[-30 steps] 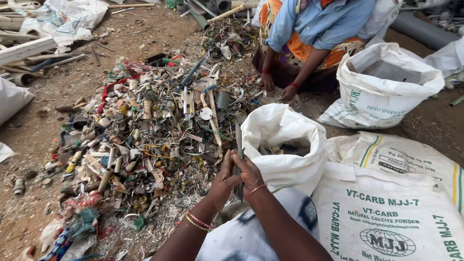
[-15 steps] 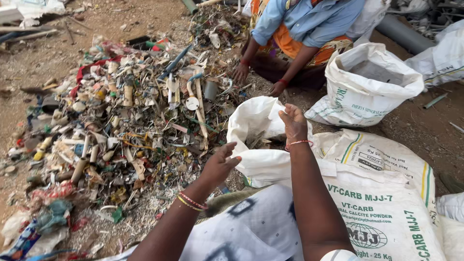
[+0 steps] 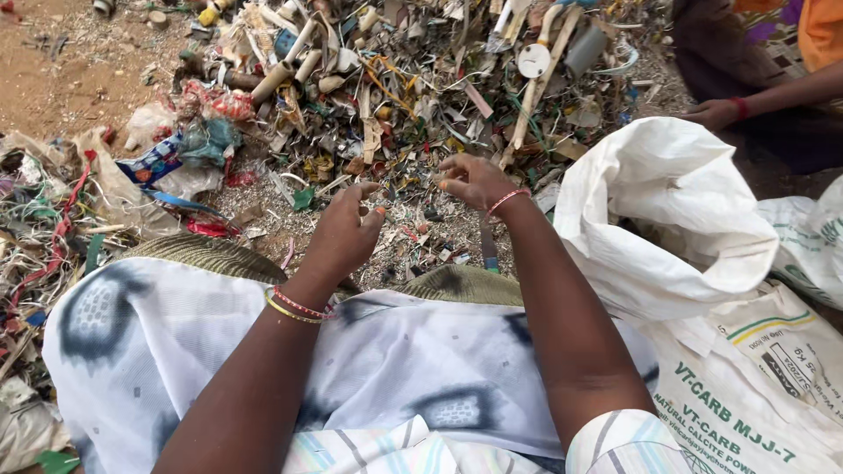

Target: The person sorts through a large pile of waste by hand, picking out specific materials like paper, plastic, and small components and placing them into a white bag.

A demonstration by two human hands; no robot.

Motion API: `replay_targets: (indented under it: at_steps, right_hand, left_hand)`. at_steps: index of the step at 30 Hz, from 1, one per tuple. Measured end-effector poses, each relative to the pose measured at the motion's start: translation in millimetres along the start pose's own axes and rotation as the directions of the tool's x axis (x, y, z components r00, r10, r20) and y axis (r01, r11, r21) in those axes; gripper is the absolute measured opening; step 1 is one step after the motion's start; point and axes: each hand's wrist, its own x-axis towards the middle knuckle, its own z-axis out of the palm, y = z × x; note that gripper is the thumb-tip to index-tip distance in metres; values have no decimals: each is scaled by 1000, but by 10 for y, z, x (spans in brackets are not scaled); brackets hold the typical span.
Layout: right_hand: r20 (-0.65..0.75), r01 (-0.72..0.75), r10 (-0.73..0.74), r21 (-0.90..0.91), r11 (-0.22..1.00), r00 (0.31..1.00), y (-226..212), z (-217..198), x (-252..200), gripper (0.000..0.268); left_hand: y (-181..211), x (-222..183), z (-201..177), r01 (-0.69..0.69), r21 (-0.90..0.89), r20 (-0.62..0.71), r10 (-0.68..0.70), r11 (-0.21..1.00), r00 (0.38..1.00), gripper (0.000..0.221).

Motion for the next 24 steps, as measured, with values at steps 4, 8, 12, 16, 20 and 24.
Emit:
replay_targets:
  at_steps: [4, 8, 12, 16, 20, 24]
  right_hand:
    - [189, -194, 227, -179, 965, 955, 682, 753, 381, 46]
    - [305, -385, 550, -459, 800, 778, 1442, 1308, 211, 44]
    - [393, -364, 760, -703, 612, 518, 1826, 1711, -294, 42]
    - [414, -348, 765, -712, 610, 494, 1677, 1973, -377, 40]
    - [284, -380, 810, -771, 511, 513, 1737, 1766, -242, 38]
    - [113, -568, 771, -611, 551, 626, 1997, 1725, -88, 51]
  left_hand:
    - [-206, 259, 66, 91, 160, 58, -101, 983, 993, 48]
    - [-239, 325, 224, 83, 271, 172, -133, 959, 976, 50]
    - [-165, 270, 315, 63, 294, 310, -158, 954, 938, 49]
    - [-11, 294, 253, 77, 279, 300, -163, 957, 940, 48]
    - [-16, 241, 223, 107, 310, 319, -210, 945, 924, 43]
    - [-104, 242, 229, 114, 334, 300, -220, 936, 928, 43]
